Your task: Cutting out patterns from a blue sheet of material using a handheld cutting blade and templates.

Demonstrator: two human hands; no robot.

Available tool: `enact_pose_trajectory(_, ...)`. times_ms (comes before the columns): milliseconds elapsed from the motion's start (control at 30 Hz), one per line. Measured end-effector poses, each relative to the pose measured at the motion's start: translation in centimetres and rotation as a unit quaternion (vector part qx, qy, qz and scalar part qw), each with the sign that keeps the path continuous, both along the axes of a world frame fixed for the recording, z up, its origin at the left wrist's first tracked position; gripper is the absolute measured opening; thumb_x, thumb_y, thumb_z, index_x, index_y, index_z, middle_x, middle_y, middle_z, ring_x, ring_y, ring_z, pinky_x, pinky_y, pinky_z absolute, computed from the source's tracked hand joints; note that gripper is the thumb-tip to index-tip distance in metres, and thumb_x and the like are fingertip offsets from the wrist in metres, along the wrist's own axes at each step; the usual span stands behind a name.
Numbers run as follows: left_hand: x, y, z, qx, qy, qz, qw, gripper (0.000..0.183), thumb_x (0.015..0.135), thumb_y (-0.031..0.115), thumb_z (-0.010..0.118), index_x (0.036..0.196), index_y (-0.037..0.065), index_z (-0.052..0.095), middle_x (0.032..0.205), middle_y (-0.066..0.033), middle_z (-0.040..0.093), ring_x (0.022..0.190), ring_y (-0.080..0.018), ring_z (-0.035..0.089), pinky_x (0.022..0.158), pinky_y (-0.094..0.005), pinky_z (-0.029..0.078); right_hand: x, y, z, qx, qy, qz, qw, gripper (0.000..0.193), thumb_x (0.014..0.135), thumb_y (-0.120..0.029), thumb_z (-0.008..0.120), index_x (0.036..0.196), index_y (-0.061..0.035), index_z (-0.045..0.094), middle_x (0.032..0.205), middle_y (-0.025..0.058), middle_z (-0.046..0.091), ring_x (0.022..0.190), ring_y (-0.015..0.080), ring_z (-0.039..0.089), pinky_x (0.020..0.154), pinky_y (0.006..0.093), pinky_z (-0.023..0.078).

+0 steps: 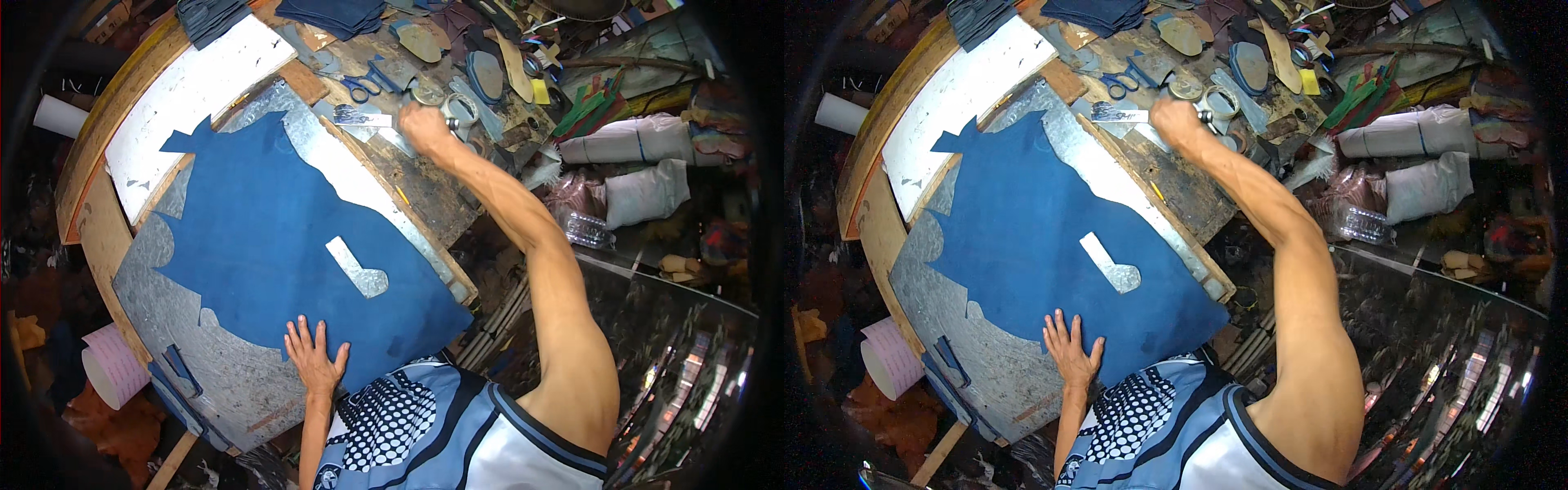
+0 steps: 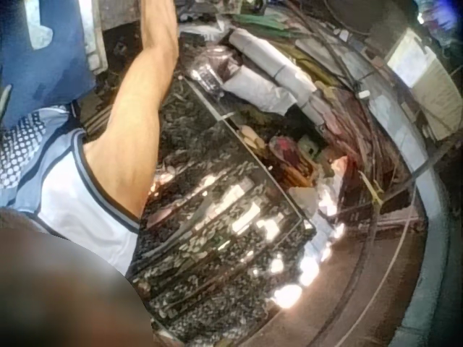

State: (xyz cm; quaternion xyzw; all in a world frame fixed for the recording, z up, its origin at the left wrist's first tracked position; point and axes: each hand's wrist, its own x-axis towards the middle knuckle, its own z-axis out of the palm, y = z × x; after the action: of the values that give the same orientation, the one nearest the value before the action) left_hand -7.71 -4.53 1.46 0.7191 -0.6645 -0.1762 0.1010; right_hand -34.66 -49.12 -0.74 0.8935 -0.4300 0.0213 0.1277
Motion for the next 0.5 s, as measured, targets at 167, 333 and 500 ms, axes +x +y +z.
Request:
enact_pose_trajectory(167,0.1,0.2,0.3,-0.008,0.008,0.009,1.0,0.066,0.08,0.044,0.073,0.133,0.008,0.056,0.154,-0.0226,0.032,0.144,-0.0458,0.022,0.115,-0.0588,0.018,0.9,9.4,3.8,0.057,-0.021,-0.053,0.997,0.012,0.075,-0.009,0.063,0.084,-0.0014,0.063,0.082,0.0172,0.066,0.069,0.0274,0.068,0.057,0.0385,0.056)
enact_pose_trajectory(333,0.4,0.3,0.2,-0.045,0.035,0.01,0.998,0.063,0.082,0.042,0.072,0.132,0.007,0.057,0.153,-0.0228,0.034,0.144,-0.0453,0.023,0.115,-0.0584,0.018,1.1,17.1,10.7,0.049,-0.227,-0.1,0.968,0.017,0.08,-0.012,0.065,0.09,0.0013,0.065,0.082,0.0198,0.066,0.072,0.0301,0.069,0.06,0.0412,0.055)
enact_pose_trajectory(500,1.4,0.4,0.8,-0.095,0.086,-0.03,0.991,0.054,0.085,0.033,0.072,0.129,0.005,0.058,0.151,-0.0215,0.038,0.142,-0.0443,0.027,0.114,-0.058,0.022,2.2,24.4,11.6,0.305,-0.641,-0.305,0.635,0.021,0.091,-0.021,0.065,0.09,0.0004,0.065,0.063,0.005,0.061,0.048,0.0113,0.054,0.044,0.029,0.044)
